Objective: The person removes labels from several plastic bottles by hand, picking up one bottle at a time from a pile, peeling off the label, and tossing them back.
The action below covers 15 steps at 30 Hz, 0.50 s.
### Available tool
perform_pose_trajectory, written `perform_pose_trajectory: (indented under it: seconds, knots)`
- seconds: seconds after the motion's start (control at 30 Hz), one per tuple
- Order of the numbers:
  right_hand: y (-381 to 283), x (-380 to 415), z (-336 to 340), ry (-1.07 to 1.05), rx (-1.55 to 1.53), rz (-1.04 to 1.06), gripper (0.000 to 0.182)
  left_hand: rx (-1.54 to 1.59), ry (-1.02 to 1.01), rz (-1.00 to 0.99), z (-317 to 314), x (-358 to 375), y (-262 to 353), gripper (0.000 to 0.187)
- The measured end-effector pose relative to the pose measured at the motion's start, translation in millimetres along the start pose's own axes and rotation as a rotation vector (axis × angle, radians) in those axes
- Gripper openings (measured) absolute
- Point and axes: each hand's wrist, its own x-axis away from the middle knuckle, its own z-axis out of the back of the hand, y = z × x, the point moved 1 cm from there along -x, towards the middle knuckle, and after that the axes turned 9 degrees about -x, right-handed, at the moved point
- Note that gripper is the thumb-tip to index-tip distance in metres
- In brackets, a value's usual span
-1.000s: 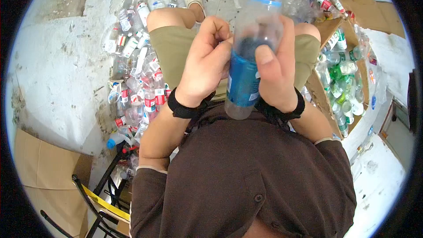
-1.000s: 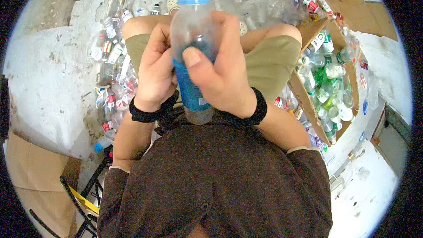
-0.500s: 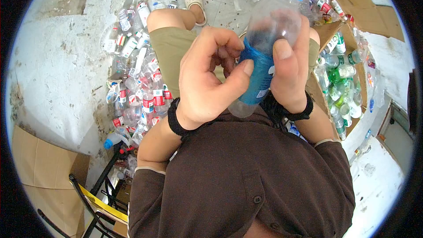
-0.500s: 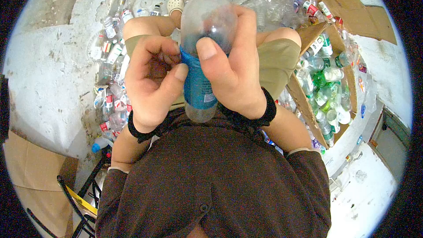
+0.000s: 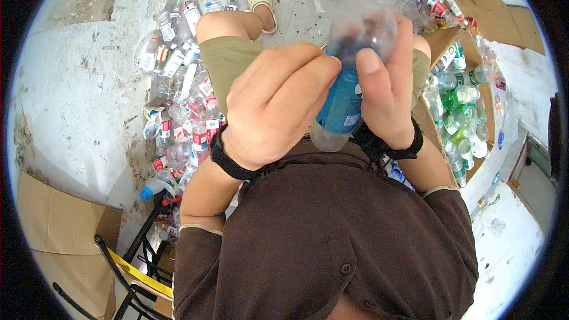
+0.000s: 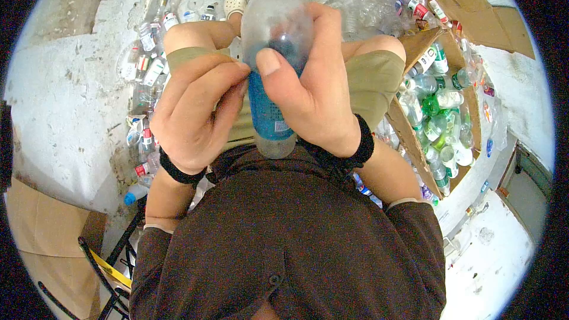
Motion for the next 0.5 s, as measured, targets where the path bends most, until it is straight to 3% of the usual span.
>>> perform_pose_trajectory:
  seconds: [0.13, 0.4, 0.5]
  knots:
    - [4.2, 1.5, 0.5, -0.009, 0.07, -0.032, 0.05, -0.099, -0.115, -0.107, 3.8, -4.1, -4.9, 0.025]
    - [-1.2, -0.4, -2.1, -0.045, -0.058, -0.192, 0.038, -0.091, -0.151, -0.169, 1.3, -6.9, -11.0, 0.026]
    - [8.1, 0.3, 0.6, -0.047, -0.045, -0.136, 0.038, -0.04, -0.168, -0.161, -0.3, -7.9, -14.4, 0.027]
